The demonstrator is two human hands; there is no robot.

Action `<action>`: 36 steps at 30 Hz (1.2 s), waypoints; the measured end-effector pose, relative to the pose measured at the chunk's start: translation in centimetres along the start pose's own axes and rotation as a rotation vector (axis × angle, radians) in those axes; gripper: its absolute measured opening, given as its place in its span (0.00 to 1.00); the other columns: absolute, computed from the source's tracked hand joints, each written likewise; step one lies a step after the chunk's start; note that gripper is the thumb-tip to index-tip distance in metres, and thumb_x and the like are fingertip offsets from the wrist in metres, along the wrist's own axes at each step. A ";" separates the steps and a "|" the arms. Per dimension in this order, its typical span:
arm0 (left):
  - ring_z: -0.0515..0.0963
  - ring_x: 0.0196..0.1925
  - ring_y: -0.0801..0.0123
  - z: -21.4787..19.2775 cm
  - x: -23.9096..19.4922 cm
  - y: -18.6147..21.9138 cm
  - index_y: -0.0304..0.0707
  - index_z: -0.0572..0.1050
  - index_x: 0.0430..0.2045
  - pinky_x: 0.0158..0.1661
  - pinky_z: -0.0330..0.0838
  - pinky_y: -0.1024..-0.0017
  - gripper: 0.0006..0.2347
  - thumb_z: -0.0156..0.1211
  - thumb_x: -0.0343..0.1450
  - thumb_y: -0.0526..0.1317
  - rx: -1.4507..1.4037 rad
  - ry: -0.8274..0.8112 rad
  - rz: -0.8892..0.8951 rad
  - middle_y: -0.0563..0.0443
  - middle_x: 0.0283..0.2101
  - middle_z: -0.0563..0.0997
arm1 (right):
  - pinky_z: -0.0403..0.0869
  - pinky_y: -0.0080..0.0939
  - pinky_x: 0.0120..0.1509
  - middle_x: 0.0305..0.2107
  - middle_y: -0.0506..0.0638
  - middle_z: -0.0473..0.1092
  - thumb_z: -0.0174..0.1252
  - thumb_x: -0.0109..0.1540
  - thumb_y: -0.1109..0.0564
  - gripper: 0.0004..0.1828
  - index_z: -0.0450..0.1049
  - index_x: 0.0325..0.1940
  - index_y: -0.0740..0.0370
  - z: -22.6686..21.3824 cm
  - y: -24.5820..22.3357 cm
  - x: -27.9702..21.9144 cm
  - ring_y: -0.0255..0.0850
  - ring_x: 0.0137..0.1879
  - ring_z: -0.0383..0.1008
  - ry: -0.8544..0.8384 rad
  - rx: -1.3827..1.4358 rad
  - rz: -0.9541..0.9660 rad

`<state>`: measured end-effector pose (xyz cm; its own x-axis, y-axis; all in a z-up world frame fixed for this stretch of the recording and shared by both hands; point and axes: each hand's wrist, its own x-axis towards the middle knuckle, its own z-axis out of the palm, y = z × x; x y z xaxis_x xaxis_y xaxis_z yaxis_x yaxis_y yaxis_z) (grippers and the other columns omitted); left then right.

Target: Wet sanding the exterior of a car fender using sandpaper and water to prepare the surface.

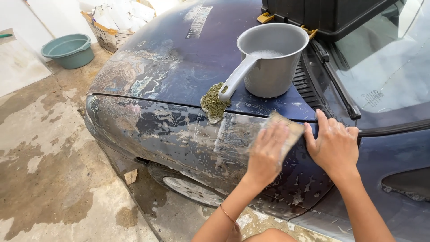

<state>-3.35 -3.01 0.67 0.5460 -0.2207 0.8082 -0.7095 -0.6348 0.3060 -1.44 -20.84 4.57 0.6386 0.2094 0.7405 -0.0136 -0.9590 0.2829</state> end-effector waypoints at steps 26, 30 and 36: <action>0.57 0.72 0.58 -0.7 0.2 -4.8 0.38 0.63 0.62 0.69 0.45 0.54 0.18 0.45 0.76 0.36 0.192 0.033 -0.265 0.45 0.67 0.65 | 0.66 0.47 0.46 0.24 0.48 0.72 0.47 0.71 0.33 0.30 0.79 0.60 0.57 3.5 1.2 -0.6 0.45 0.32 0.79 0.063 0.028 0.003; 0.59 0.72 0.57 -0.9 -0.7 -1.7 0.40 0.66 0.60 0.69 0.47 0.53 0.17 0.45 0.74 0.33 0.112 -0.042 -0.048 0.45 0.65 0.69 | 0.67 0.46 0.46 0.24 0.47 0.72 0.46 0.72 0.33 0.30 0.79 0.60 0.55 3.7 1.2 -0.9 0.43 0.32 0.78 0.069 -0.012 -0.016; 0.56 0.73 0.60 -0.2 -3.5 -2.6 0.43 0.64 0.62 0.70 0.45 0.56 0.18 0.44 0.75 0.35 0.139 -0.052 -0.045 0.49 0.68 0.65 | 0.67 0.45 0.47 0.25 0.47 0.72 0.46 0.73 0.33 0.30 0.79 0.62 0.55 3.5 1.1 -0.9 0.43 0.33 0.78 0.058 -0.025 -0.028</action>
<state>-3.52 -0.40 -2.84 0.6004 -0.2256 0.7672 -0.6173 -0.7407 0.2652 0.64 -22.78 2.09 0.5937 0.2475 0.7657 -0.0161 -0.9477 0.3188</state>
